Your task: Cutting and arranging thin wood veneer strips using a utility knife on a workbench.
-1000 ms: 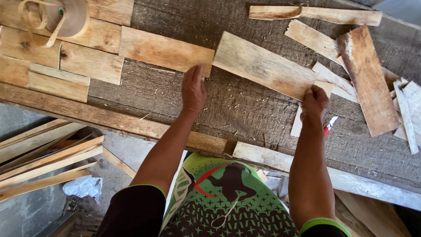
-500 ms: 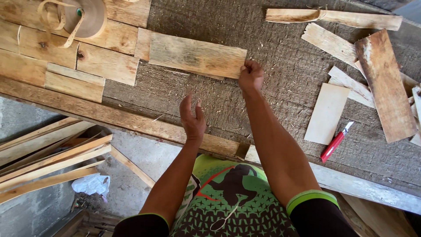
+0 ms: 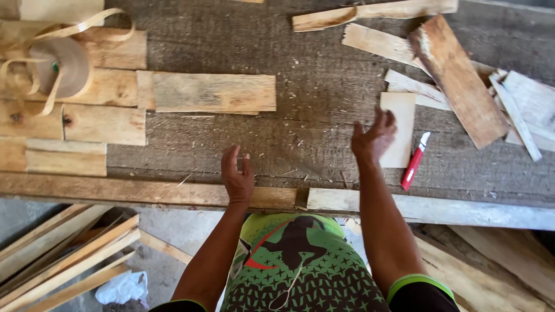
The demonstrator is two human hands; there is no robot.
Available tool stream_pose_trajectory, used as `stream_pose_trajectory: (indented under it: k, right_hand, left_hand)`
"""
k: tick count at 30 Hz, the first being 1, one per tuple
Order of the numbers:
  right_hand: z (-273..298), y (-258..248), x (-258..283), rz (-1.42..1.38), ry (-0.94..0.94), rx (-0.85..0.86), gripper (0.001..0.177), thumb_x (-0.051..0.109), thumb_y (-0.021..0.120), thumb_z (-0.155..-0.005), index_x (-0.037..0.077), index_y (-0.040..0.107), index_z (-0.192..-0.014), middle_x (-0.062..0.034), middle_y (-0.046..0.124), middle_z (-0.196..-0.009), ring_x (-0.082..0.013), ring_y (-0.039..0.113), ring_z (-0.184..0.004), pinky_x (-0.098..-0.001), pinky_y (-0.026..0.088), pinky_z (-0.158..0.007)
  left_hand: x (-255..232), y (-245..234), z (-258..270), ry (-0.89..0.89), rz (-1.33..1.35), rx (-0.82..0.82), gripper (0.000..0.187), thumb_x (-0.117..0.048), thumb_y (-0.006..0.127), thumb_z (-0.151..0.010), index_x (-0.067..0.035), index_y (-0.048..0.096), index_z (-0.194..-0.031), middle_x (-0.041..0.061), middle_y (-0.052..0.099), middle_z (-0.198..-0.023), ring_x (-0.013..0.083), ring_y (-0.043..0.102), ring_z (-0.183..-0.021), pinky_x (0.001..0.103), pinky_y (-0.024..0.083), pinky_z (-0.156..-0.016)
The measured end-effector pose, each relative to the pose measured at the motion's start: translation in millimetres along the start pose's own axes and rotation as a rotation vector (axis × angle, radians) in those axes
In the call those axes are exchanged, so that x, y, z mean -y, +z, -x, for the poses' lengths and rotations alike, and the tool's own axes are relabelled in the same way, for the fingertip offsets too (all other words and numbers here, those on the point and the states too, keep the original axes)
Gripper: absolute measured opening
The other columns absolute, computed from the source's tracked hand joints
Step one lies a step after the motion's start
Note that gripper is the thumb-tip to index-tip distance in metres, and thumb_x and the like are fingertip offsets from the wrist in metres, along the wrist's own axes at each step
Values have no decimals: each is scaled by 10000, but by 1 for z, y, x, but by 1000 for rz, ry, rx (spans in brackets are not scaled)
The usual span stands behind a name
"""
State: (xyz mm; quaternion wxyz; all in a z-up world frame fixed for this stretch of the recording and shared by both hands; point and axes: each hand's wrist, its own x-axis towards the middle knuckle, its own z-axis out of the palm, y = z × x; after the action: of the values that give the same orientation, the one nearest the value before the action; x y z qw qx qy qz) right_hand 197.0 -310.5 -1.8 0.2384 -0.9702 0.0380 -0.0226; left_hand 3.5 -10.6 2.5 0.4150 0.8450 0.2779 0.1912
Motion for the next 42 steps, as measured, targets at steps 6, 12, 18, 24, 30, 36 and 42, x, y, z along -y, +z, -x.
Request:
stream_pose_trajectory:
  k: [6, 12, 18, 24, 30, 36, 42]
  right_hand:
    - [-30, -42, -153, 264, 243, -73, 794, 309, 853, -896, 31, 408, -1491, -291, 292, -1582, -484, 340, -1379, -662, 341, -1055]
    - [-81, -91, -236, 340, 416, 35, 774, 279, 819, -910, 101, 389, -1529, -177, 287, -1647, -401, 312, -1487, -540, 353, -1177]
    - [-130, -113, -291, 502, 314, 256, 1107, 360, 864, -813, 144, 177, -1654, -154, 131, -1708, -366, 132, -1550, -509, 226, -1210]
    - [-145, -121, -294, 430, 250, 290, 962, 376, 873, -819, 109, 308, -1550, -176, 290, -1550, -375, 295, -1386, -512, 316, -1117]
    - [-149, -147, -293, 376, 198, 283, 801, 396, 883, -827, 68, 466, -1426, -201, 481, -1360, -384, 490, -1190, -514, 424, -1006]
    - [-122, -149, -337, 312, -57, 150, 246, 331, 771, -1091, 92, 721, -1066, -164, 659, -1028, -351, 646, -963, -515, 526, -864]
    - [-48, -117, -276, -586, 77, 187, 125, 11, 628, -986, 81, 674, -1079, -109, 705, -994, -247, 694, -884, -404, 604, -732]
  left_hand:
    - [-18, 30, 17, 143, -35, 109, 300, -126, 694, -994, -42, 653, -1278, 179, 661, -1279, 376, 633, -1203, 460, 533, -994]
    - [-45, 41, 39, 202, -45, 281, 238, -125, 709, -954, -27, 698, -1171, 167, 693, -1205, 353, 667, -1128, 440, 551, -952]
    - [-51, 36, 60, 289, -148, 381, 249, -113, 694, -935, -20, 701, -1165, 164, 683, -1205, 334, 670, -1097, 427, 546, -963]
    - [-66, 27, 70, 202, -204, 350, 247, -118, 719, -908, -34, 716, -1141, 144, 695, -1193, 342, 665, -1096, 417, 537, -950]
    - [-73, 36, 68, 225, -188, 307, 286, -105, 710, -895, -31, 702, -1172, 154, 692, -1214, 348, 658, -1127, 425, 530, -976]
    - [-88, 53, 59, 239, -152, 340, 281, -144, 715, -934, -42, 695, -1195, 165, 693, -1207, 323, 671, -1118, 417, 541, -991]
    - [-100, 92, 57, 166, -42, 476, 286, -241, 685, -985, -63, 705, -1209, 135, 729, -1178, 255, 728, -1000, 374, 615, -881]
